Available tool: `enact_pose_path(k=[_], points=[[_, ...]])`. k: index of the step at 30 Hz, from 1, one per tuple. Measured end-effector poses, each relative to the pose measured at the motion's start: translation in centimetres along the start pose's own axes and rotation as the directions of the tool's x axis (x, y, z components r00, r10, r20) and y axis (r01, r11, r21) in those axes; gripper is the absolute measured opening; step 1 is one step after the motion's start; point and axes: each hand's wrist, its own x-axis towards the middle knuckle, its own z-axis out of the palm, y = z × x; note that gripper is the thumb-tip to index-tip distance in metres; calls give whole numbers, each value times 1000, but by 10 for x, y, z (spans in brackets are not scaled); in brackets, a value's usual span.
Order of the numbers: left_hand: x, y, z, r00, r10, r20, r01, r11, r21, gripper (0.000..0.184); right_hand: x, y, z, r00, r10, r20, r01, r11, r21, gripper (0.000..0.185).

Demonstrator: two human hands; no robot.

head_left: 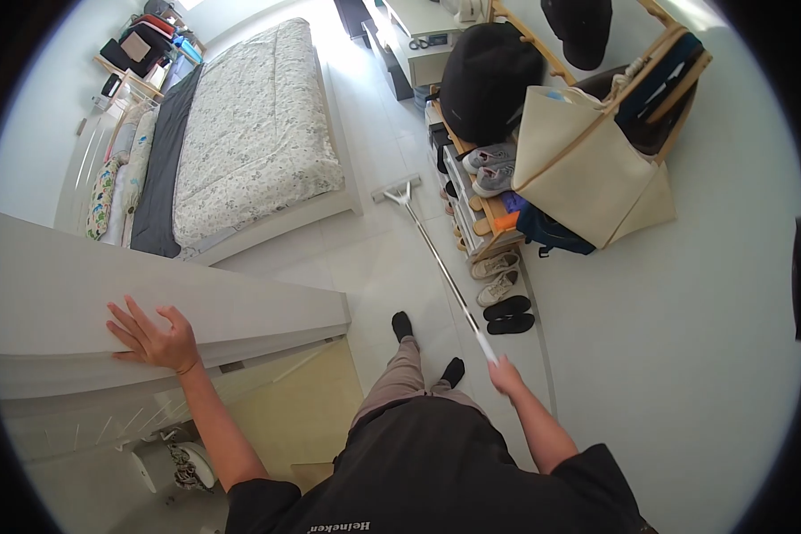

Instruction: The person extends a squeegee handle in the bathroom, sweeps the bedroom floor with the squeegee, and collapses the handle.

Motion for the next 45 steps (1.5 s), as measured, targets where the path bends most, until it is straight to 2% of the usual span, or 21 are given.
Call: enact_pose_path(k=[2, 4, 9, 11, 13, 15, 17, 19, 20, 22, 24, 27, 29, 31, 33, 35, 37, 40, 42, 44, 45], points=[[0, 0, 0, 1000, -6, 22, 6, 1000, -5, 57, 15, -120, -52, 971, 149, 185, -169, 981, 95, 41], [-1, 0, -1, 999, -15, 46, 15, 1000, 3, 56, 79, -150, -37, 997, 72, 27, -72, 997, -23, 44], [-5, -4, 0, 997, 12, 83, -14, 1000, 20, 55, 152, -213, -28, 993, 74, -94, -81, 994, -73, 48], [-9, -9, 0, 994, 32, 107, -34, 999, 18, 55, 161, -206, -8, 992, 89, -94, -96, 992, -78, 50], [-13, -13, 1, 994, 58, 93, -51, 996, -77, 57, 154, -178, 15, 995, 55, -86, -61, 996, -67, 56], [-13, -14, 0, 990, 80, 115, -72, 995, -66, 57, 118, -166, 10, 968, 217, 124, -220, 976, 10, 61], [-16, -19, -5, 981, 115, 159, -109, 993, -50, 59, 79, -142, 6, 976, 206, 77, -201, 977, -68, 61], [-19, -21, -7, 978, 119, 172, -108, 992, -68, 60, 34, -115, 3, 921, 320, 221, -326, 945, -10, 61], [-20, -22, -7, 978, 121, 171, -109, 991, -80, 61, 4, -98, 5, 925, 315, 213, -310, 949, -55, 61], [-20, -26, -8, 977, 135, 163, -120, 988, -98, 62, -46, -26, 27, 981, 150, 121, -126, 975, -183, 61], [-23, -28, -7, 977, 146, 158, -129, 986, -108, 62, -107, -68, -8, 952, 283, 116, -266, 953, -142, 62], [-26, -29, -7, 976, 175, 133, -158, 979, -127, 61, -100, -88, -9, 938, 323, 121, -314, 945, -91, 62], [-25, -30, -7, 974, 187, 130, -172, 978, -118, 61, -63, -68, 15, 983, 162, 87, -151, 981, -123, 62], [-24, -29, -7, 973, 188, 130, -173, 978, -119, 62, -18, -80, 30, 995, 99, 8, -97, 984, -151, 64], [-23, -29, -6, 973, 196, 123, -180, 976, -124, 62, 18, -156, 4, 942, 306, 138, -298, 952, -73, 62], [-24, -29, -6, 974, 185, 129, -169, 977, -128, 62, 82, -161, 17, 953, 275, 127, -272, 962, -38, 64], [-24, -30, -6, 974, 185, 128, -168, 977, -128, 63, 114, -199, 12, 946, 270, 180, -304, 932, 196, 67], [-24, -30, -7, 974, 178, 139, -160, 978, -133, 63, 120, -221, 12, 944, 278, 175, -312, 926, 213, 67], [-24, -28, -8, 976, 157, 152, -138, 982, -127, 63, 91, -213, 2, 968, 192, 159, -193, 981, -7, 65], [-22, -27, -8, 977, 154, 149, -132, 980, -151, 64, 44, -206, -8, 959, 241, 150, -227, 968, -106, 64], [-20, -23, -8, 979, 144, 145, -124, 982, -141, 64, 33, -169, 5, 981, 172, 86, -160, 978, -135, 66]])
